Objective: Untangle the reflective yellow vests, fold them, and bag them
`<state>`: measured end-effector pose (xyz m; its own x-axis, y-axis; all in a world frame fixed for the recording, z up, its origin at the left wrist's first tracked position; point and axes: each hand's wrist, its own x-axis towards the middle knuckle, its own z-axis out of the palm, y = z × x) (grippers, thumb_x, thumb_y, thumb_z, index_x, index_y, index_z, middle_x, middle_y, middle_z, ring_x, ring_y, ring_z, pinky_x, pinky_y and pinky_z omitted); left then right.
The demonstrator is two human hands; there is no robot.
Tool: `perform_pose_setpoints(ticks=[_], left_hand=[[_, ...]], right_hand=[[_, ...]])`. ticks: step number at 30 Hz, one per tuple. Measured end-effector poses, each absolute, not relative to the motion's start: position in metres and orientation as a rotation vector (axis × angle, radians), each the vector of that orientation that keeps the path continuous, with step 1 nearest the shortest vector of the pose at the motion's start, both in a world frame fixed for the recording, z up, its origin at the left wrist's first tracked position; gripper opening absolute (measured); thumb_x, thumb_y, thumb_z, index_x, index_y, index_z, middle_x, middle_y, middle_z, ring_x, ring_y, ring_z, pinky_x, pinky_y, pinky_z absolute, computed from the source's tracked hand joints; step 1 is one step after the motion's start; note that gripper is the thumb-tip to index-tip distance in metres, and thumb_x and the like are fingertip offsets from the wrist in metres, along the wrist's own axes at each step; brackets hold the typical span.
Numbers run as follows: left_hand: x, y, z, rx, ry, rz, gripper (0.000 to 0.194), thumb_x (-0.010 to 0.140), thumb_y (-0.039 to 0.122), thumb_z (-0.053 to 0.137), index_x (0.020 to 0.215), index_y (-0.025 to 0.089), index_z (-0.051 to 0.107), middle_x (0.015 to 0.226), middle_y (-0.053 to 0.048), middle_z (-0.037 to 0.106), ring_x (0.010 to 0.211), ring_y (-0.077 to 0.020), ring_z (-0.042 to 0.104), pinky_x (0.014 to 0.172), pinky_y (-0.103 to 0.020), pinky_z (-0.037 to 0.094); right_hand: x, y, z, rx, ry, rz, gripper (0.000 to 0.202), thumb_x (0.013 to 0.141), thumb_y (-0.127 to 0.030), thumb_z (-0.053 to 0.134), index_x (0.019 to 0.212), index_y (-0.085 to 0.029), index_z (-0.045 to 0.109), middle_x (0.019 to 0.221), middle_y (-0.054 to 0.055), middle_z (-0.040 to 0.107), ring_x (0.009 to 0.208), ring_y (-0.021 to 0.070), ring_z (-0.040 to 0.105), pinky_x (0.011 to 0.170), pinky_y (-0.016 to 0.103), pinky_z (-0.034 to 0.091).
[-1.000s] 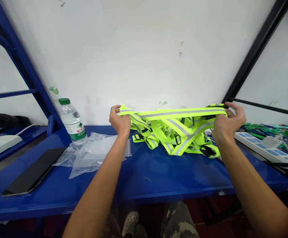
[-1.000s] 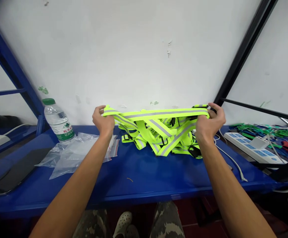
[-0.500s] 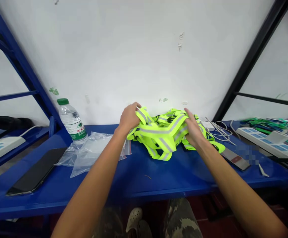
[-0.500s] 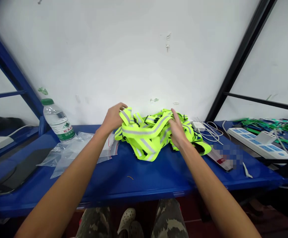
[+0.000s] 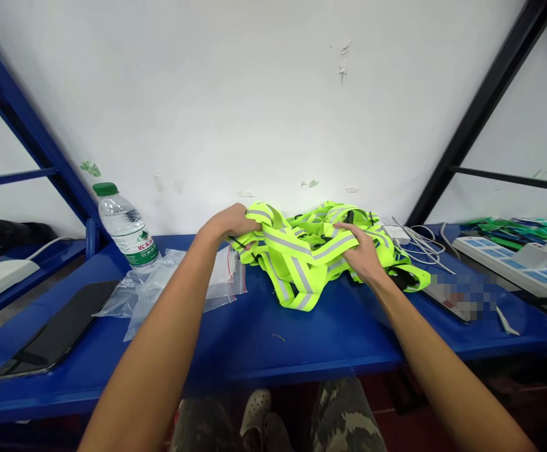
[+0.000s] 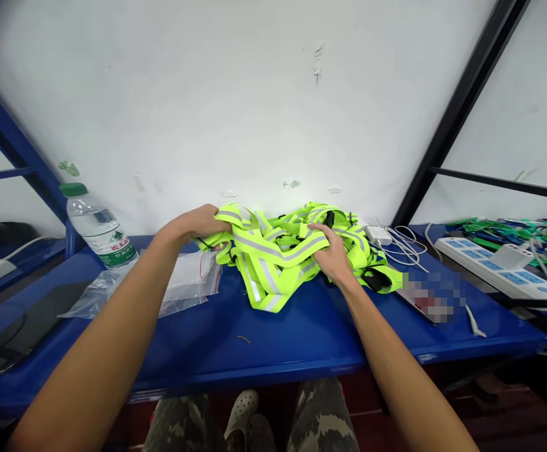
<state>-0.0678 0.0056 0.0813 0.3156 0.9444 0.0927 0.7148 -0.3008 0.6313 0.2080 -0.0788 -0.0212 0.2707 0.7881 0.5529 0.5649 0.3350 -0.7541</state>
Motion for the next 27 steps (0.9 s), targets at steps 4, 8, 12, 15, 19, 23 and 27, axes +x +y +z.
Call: perform_pose_setpoints(ticks=[4,8,12,15,19,23,27], left_hand=[[-0.052,-0.003,0.087,1.597,1.137,0.967,0.007,0.066,0.018,0.068,0.071,0.017,0.062,0.054,-0.006,0.061,0.053,-0.0215,0.064,0.053,-0.035,0.056],[-0.044,-0.006,0.097,1.137,1.064,1.216,0.018,0.065,0.011,0.067,0.081,0.018,0.060,0.063,-0.004,0.064,0.066,-0.0205,0.068,0.064,-0.036,0.061],[-0.041,-0.005,0.115,0.763,0.977,1.371,0.024,0.061,0.006,0.064,0.080,0.019,0.056,0.063,-0.001,0.062,0.064,-0.0157,0.065,0.061,-0.026,0.059],[-0.032,0.001,0.122,0.719,0.876,1.466,0.023,0.060,0.004,0.060,0.078,0.018,0.054,0.062,0.001,0.058,0.061,-0.0125,0.062,0.060,-0.021,0.056],[-0.023,0.007,0.104,1.032,1.081,1.325,0.043,0.057,0.008,0.066,0.098,0.018,0.056,0.070,0.000,0.060,0.066,-0.0166,0.062,0.063,-0.030,0.055],[-0.031,0.006,0.071,1.634,1.277,0.822,0.089,0.044,0.009,0.079,0.126,0.023,0.048,0.096,-0.008,0.068,0.087,-0.0261,0.065,0.068,-0.035,0.053],[-0.049,0.012,0.055,2.037,1.386,0.462,0.096,0.041,0.019,0.084,0.130,0.017,0.050,0.112,-0.017,0.066,0.092,-0.0322,0.066,0.070,-0.036,0.052]], right_hand=[[0.209,-0.083,-0.022,-1.485,-1.438,0.094,0.052,0.062,-0.015,0.054,0.112,-0.019,0.068,0.114,0.008,0.069,0.107,0.0269,0.063,0.090,0.037,0.048],[0.214,-0.083,-0.024,-1.513,-1.325,0.112,0.033,0.066,-0.026,0.063,0.096,-0.017,0.073,0.097,0.006,0.073,0.092,0.0280,0.066,0.082,0.037,0.050],[0.218,-0.082,-0.018,-1.317,-0.917,0.559,0.039,0.055,-0.031,0.079,0.091,-0.017,0.074,0.079,0.002,0.073,0.072,0.0237,0.066,0.064,0.033,0.051],[0.221,-0.081,-0.013,-1.086,-0.682,0.845,0.047,0.050,-0.026,0.081,0.095,-0.019,0.073,0.075,0.001,0.072,0.065,0.0215,0.066,0.062,0.033,0.053],[0.230,-0.075,-0.016,-0.937,-0.662,0.897,0.037,0.058,-0.030,0.076,0.094,-0.020,0.070,0.077,0.002,0.073,0.073,0.0245,0.070,0.068,0.038,0.058],[0.239,-0.070,-0.023,-0.915,-0.690,0.865,0.036,0.065,-0.033,0.072,0.099,-0.019,0.068,0.077,0.003,0.073,0.076,0.0252,0.071,0.072,0.041,0.059],[0.242,-0.071,-0.022,-0.837,-0.585,0.795,0.047,0.065,-0.028,0.072,0.111,-0.022,0.065,0.080,0.000,0.073,0.077,0.0228,0.072,0.072,0.038,0.060]])
